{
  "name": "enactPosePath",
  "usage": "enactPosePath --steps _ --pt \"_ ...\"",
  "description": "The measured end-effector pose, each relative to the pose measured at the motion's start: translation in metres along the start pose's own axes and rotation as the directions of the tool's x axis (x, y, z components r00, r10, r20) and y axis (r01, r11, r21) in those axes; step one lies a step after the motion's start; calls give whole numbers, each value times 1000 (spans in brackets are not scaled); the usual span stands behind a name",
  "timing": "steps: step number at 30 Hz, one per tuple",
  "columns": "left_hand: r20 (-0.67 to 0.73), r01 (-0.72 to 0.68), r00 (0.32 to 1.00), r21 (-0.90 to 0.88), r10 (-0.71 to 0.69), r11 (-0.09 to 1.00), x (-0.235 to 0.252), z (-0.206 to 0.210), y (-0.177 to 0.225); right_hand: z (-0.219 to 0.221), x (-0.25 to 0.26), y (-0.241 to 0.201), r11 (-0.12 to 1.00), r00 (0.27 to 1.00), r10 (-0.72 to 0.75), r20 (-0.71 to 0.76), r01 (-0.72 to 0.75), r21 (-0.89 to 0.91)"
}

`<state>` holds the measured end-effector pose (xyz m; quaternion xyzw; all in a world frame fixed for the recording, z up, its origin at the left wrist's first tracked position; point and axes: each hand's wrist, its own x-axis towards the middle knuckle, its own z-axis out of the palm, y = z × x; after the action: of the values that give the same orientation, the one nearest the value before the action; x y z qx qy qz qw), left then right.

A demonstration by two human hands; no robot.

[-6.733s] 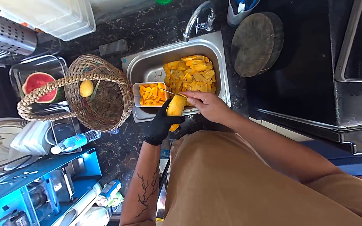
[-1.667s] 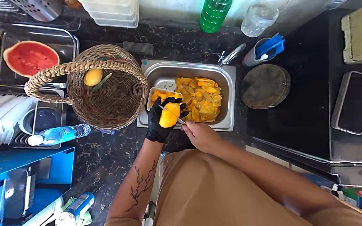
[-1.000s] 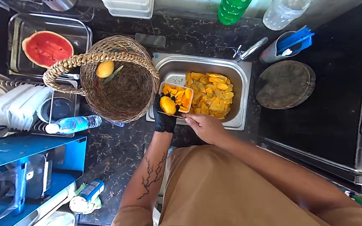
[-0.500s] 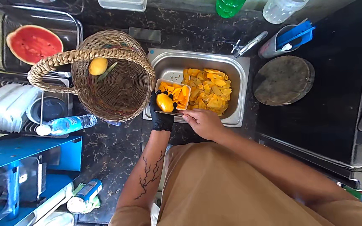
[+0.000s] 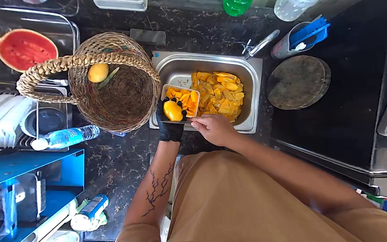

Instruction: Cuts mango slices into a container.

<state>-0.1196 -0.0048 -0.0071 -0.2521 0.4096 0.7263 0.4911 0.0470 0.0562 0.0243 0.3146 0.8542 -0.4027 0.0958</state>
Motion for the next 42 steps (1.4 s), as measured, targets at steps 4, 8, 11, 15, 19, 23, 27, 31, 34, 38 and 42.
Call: enactPosePath --steps 4,8,11,15,19,23,27,31,34,38,42 --pt "83 81 993 -22 -79 996 -4 -3 1 12 5 3 1000 998 12 -66 -14 -22" --pt "68 13 998 -35 -10 999 -3 -4 0 26 12 3 997 990 34 -134 -43 -68" --pt "24 -11 1000 29 10 1000 -2 -5 1 30 18 5 996 990 35 -134 -47 -81" --pt "-31 19 999 55 -18 998 2 -4 2 35 26 8 996 990 52 -131 -61 -70" --pt "74 -71 995 33 68 997 22 -28 -5 39 35 8 996 990 68 -121 -75 -55" --pt "-5 -39 999 18 39 999 12 -17 0 27 42 6 973 977 207 50 -211 97" --pt "232 79 970 -15 -73 997 26 -51 5 18 46 10 917 936 278 215 -325 230" --pt "143 31 989 93 -44 995 30 -47 -1 26 44 9 919 929 308 205 -346 188" --pt "32 9 999 80 -11 997 15 -27 -1 26 45 7 920 926 331 184 -360 157" --pt "21 -46 999 52 45 998 16 -23 -7 23 51 7 925 926 330 183 -356 134" --pt "114 -107 988 28 103 994 40 -44 -18 23 55 9 928 928 330 173 -353 121"
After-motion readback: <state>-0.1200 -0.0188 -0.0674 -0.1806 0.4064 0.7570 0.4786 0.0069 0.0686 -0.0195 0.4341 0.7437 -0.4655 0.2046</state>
